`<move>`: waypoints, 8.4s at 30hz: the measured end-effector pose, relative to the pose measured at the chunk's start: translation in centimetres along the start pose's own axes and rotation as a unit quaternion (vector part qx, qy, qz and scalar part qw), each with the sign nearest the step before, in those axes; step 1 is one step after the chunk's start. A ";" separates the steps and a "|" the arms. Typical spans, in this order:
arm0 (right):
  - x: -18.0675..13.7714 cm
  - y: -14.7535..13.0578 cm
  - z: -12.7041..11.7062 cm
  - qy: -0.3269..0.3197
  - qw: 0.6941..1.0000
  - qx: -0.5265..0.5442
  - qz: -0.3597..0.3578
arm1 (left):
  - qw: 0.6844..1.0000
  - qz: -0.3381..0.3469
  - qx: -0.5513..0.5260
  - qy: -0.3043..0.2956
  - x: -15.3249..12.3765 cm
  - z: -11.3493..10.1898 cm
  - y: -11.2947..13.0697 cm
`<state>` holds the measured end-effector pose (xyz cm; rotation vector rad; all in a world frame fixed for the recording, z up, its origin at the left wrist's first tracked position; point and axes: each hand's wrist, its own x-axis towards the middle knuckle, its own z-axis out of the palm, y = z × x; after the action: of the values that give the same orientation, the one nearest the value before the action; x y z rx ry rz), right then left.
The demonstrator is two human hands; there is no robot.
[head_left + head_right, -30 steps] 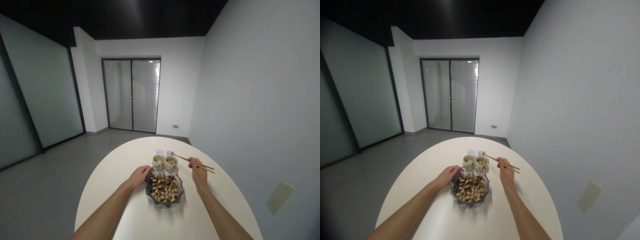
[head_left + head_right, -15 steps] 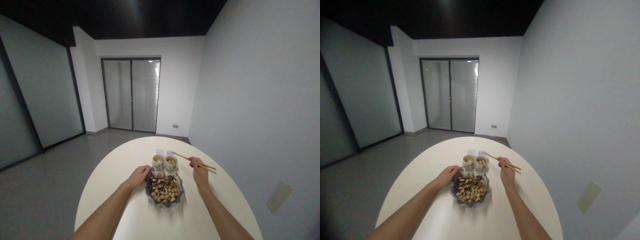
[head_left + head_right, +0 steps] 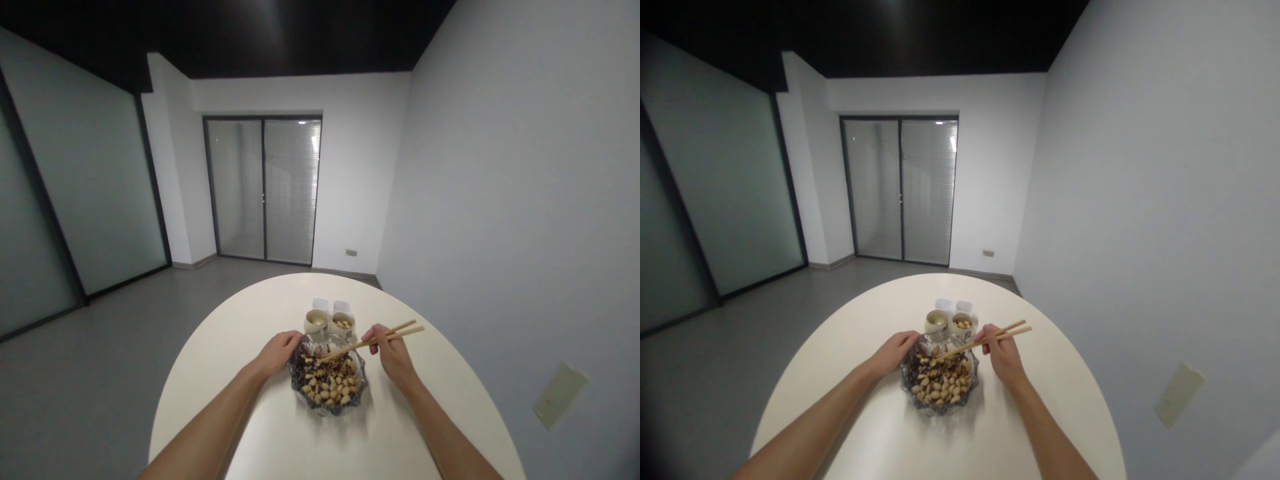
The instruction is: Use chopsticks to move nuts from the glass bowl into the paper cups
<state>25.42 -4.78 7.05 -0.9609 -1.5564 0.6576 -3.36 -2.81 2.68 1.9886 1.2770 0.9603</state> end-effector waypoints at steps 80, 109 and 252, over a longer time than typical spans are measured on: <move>1.7 3.0 -1.9 0.105 0.983 0.142 0.048 | 1.000 -0.002 0.000 0.002 0.1 0.1 -0.6; 1.1 2.7 -2.7 0.063 0.982 -0.167 -0.065 | 1.000 0.000 0.009 -0.001 0.3 0.0 -0.5; 1.1 2.4 -2.5 0.194 0.981 -0.028 0.012 | 1.000 -0.003 -0.003 -0.001 -0.1 0.0 -0.6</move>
<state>28.41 -2.85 6.11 -1.0793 -1.2236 0.4132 -3.68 -2.65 2.21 1.9787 1.2764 0.9570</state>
